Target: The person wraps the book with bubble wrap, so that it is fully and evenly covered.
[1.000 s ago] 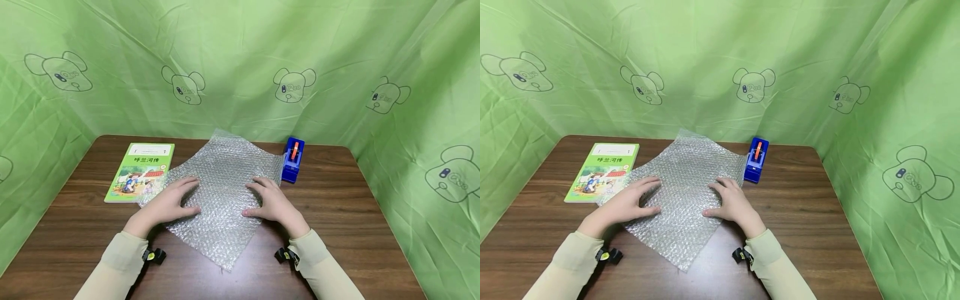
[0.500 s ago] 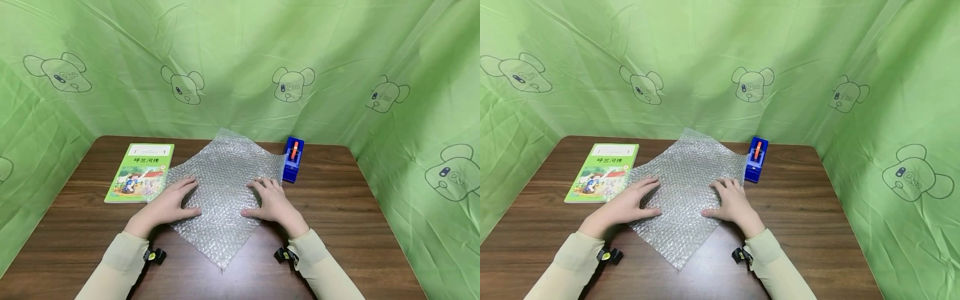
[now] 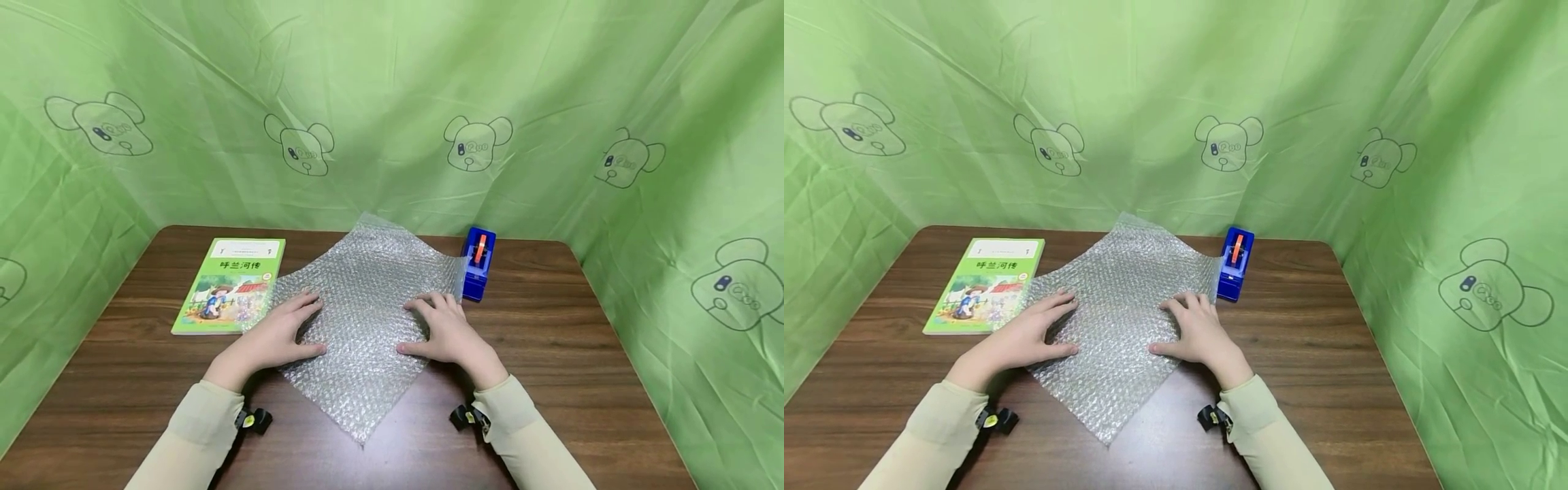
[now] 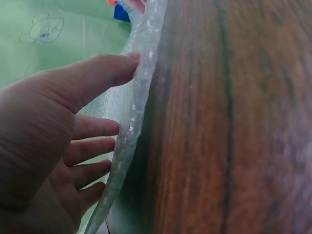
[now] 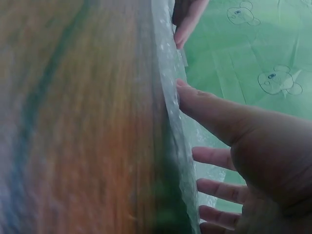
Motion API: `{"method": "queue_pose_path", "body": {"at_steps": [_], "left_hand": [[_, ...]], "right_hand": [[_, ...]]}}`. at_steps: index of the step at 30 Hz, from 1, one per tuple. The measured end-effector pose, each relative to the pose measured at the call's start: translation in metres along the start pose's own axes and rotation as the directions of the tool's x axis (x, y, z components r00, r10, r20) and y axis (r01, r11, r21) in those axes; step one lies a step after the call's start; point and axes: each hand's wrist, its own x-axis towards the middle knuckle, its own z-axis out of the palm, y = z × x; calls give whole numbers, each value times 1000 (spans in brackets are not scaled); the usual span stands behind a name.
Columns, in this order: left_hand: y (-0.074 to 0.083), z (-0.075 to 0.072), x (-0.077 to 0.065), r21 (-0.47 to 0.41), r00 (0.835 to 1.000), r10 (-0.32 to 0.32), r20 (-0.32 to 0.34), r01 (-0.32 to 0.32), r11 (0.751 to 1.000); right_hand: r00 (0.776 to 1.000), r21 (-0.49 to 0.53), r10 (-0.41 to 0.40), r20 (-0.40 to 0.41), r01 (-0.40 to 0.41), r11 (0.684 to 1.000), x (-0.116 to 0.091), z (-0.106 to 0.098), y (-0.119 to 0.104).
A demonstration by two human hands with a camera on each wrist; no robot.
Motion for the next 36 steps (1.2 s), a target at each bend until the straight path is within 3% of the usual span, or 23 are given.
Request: {"method": "queue_pose_path", "body": {"at_steps": [17,36], "left_hand": [[-1,-2,-2,6,1000,11,3,-11,1000],[-3,0,-3,-15,1000,1,14,0,1000]], "right_hand": [[999,75,-42,-24,43,996,1,-8,20],[998,11,-52,20,52,999,1,-5,31]]}}
